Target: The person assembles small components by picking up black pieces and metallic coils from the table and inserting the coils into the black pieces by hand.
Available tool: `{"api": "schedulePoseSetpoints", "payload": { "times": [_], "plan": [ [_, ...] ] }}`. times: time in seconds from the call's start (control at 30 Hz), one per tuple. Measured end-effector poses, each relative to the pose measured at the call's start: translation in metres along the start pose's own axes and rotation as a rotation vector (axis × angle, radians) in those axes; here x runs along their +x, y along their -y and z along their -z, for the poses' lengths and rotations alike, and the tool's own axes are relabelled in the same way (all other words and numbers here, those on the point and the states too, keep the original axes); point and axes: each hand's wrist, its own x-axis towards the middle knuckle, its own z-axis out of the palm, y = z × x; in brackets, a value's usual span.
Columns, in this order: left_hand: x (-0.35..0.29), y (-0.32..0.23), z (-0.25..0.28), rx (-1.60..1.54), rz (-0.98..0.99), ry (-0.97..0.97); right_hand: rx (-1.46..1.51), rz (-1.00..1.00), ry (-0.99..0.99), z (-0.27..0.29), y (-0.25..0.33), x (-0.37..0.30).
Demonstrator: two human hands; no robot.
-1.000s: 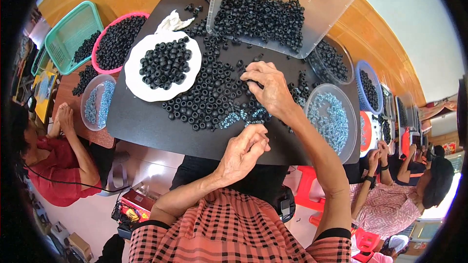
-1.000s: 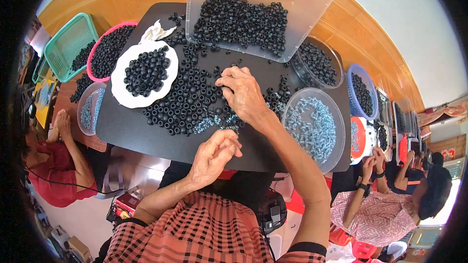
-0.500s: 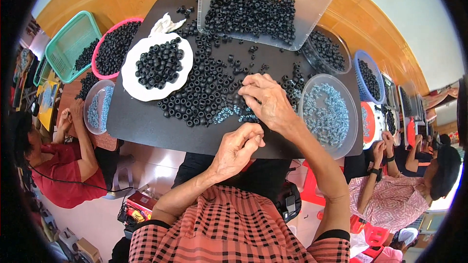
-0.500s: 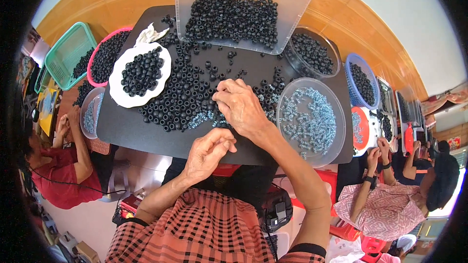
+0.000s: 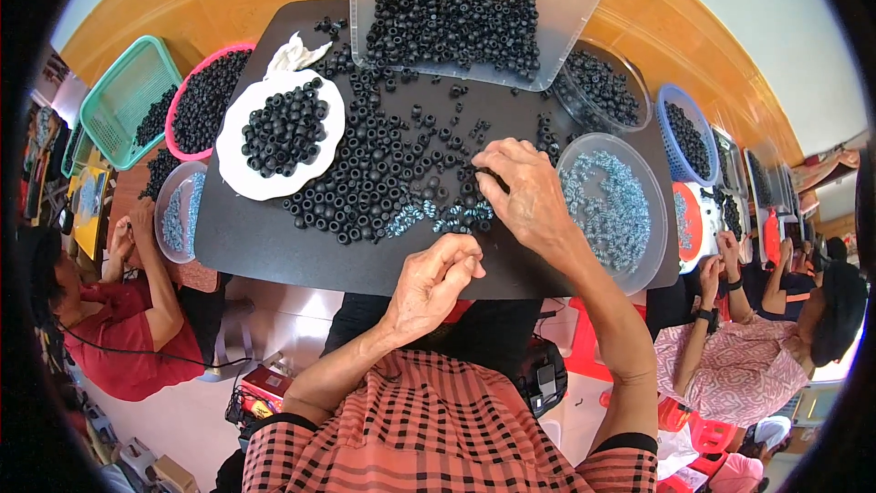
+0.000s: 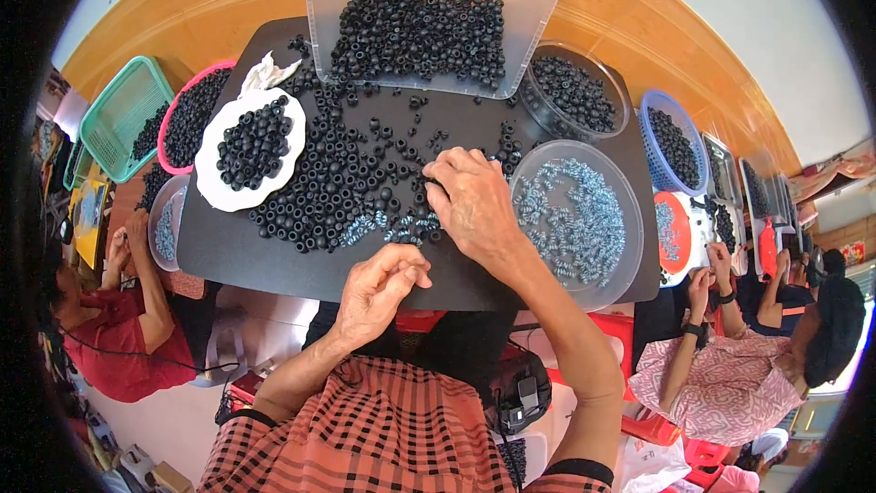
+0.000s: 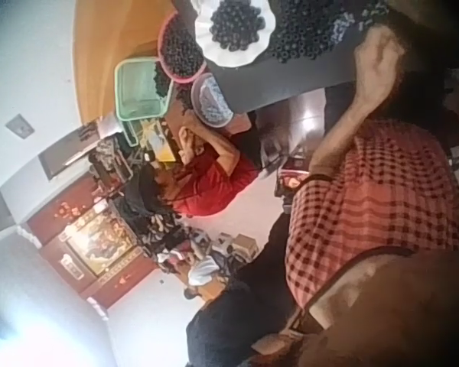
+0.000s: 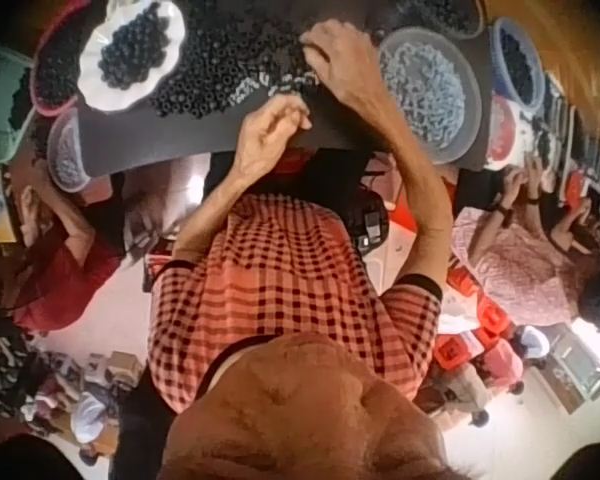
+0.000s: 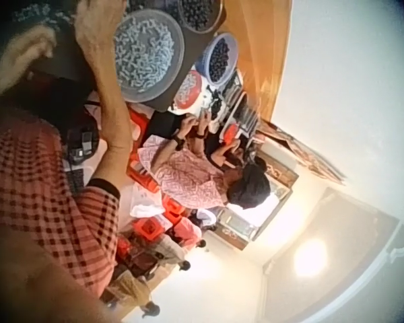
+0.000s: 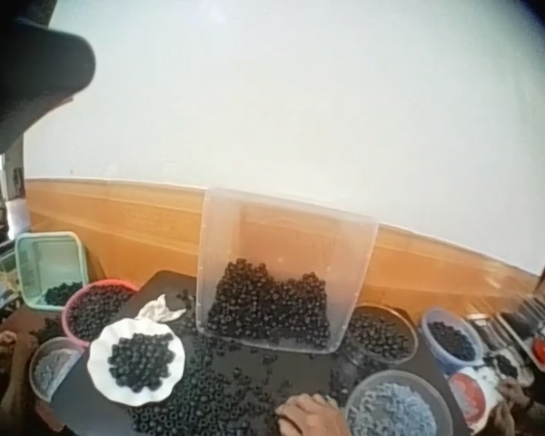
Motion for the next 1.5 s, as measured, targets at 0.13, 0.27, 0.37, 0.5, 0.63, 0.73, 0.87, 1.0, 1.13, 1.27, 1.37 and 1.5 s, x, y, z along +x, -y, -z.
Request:
{"api": "schedulePoseSetpoints", "payload": {
  "times": [0.13, 0.27, 0.37, 0.5, 0.63, 0.73, 0.87, 1.0, 1.13, 1.27, 1.37, 1.5],
  "plan": [
    [0.001, 0.002, 0.0, -0.014, -0.013, -0.003, -0.019, -0.02, 0.044, -0.006, -0.009, 0.008],
    [-0.001, 0.004, 0.001, -0.014, -0.024, 0.0, -0.018, 0.024, -0.075, -0.011, -0.02, 0.044],
    [-0.001, 0.01, 0.0, -0.037, -0.066, -0.02, -0.041, 0.061, -0.125, -0.023, -0.043, 0.073],
    [0.0, 0.012, 0.001, -0.05, -0.052, 0.022, 0.044, -0.006, -0.05, -0.038, -0.057, 0.093],
    [0.001, 0.01, 0.001, -0.037, -0.064, 0.017, 0.053, 0.066, 0.004, -0.046, -0.054, 0.094],
    [0.001, 0.008, 0.002, -0.029, -0.082, 0.019, 0.05, 0.095, 0.026, -0.043, -0.044, 0.086],
    [0.0, 0.012, 0.002, -0.032, -0.106, 0.02, 0.154, -0.022, 0.026, -0.027, -0.021, 0.071],
    [-0.002, 0.011, 0.003, -0.129, 0.024, 0.01, 0.404, -0.197, -0.01, -0.01, 0.011, 0.04],
    [0.001, 0.018, 0.004, -0.417, -0.033, -0.091, 0.733, -0.354, -0.036, -0.006, 0.031, -0.005],
    [0.007, 0.006, -0.002, -0.348, -0.119, -0.202, 0.944, -0.327, -0.106, -0.004, 0.043, -0.041],
    [0.005, 0.005, -0.001, -0.21, -0.165, -0.136, 0.918, -0.305, -0.133, -0.003, 0.046, -0.058],
    [-0.001, 0.016, -0.009, 0.006, -0.178, -0.187, 0.844, -0.224, -0.182, -0.009, 0.042, -0.074]
  ]
}}
